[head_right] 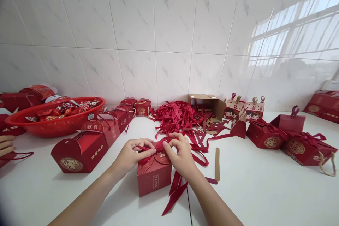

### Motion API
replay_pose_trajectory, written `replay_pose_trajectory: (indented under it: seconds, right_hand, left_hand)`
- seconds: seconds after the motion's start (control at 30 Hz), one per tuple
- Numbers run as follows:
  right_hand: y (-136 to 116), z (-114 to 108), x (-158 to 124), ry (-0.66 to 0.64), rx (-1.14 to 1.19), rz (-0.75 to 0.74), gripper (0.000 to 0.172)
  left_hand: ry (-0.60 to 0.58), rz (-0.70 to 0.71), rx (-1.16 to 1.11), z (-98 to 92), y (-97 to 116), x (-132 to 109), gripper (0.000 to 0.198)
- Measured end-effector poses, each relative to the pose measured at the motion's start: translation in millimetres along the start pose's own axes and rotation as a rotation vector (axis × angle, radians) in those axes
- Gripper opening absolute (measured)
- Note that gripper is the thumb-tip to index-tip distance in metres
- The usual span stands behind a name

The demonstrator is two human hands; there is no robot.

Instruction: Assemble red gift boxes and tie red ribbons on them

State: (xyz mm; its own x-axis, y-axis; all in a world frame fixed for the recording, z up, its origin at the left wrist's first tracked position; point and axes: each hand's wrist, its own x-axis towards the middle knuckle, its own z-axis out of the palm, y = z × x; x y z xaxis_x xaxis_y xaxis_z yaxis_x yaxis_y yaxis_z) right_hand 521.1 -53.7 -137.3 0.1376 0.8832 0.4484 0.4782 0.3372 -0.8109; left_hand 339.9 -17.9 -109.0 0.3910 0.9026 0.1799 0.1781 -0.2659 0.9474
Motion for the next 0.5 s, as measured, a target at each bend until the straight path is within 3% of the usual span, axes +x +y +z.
replay_pose_trajectory:
  seconds: [0.13, 0.5]
  right_hand:
    - [0.8, 0.5, 1.9, 0.075, -0.141, 0.019, 0.043]
    - [-1.0, -2.7, 3.7, 0.055, -0.215, 0.030, 0.046]
  left_hand:
    - [-0.045, -0.040, -0.028, 0.0, -4.6, 2.4, 0.026]
    - [0.003, -0.053, -0.031, -4.4, -0.3, 2.3, 0.027]
